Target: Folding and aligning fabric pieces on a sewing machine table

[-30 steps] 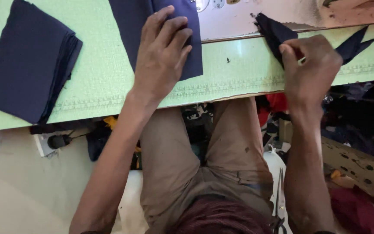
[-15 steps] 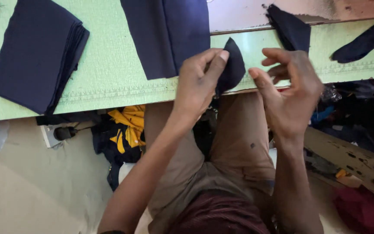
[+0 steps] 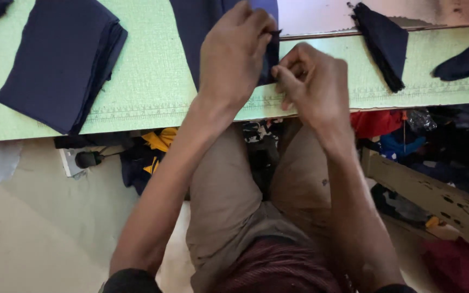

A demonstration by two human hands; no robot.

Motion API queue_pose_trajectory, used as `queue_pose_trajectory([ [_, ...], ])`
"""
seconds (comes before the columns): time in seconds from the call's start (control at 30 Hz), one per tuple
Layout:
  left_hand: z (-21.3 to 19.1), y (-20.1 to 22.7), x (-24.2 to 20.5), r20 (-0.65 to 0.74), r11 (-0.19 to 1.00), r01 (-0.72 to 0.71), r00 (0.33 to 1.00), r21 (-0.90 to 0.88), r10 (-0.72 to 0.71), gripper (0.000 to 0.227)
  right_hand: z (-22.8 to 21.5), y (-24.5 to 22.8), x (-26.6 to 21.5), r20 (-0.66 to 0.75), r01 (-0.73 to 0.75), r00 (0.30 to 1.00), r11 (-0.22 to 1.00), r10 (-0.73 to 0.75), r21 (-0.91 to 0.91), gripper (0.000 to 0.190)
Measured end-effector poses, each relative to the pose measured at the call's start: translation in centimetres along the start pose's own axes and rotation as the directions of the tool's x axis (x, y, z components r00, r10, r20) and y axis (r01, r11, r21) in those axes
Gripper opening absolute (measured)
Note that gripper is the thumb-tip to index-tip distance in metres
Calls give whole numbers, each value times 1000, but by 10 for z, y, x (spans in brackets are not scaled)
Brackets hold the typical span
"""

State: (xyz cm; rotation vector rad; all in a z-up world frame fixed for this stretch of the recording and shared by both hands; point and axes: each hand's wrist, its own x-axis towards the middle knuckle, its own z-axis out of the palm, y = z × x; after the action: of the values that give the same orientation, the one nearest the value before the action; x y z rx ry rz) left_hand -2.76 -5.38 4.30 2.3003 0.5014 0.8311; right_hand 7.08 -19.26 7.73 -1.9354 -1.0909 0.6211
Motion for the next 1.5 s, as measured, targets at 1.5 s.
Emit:
queue_pose_trajectory([
  [1.5,1,-4,-25,163,874,-173,981,455,109,44,2,73,52,20,410,822,566,-569,-715,25],
])
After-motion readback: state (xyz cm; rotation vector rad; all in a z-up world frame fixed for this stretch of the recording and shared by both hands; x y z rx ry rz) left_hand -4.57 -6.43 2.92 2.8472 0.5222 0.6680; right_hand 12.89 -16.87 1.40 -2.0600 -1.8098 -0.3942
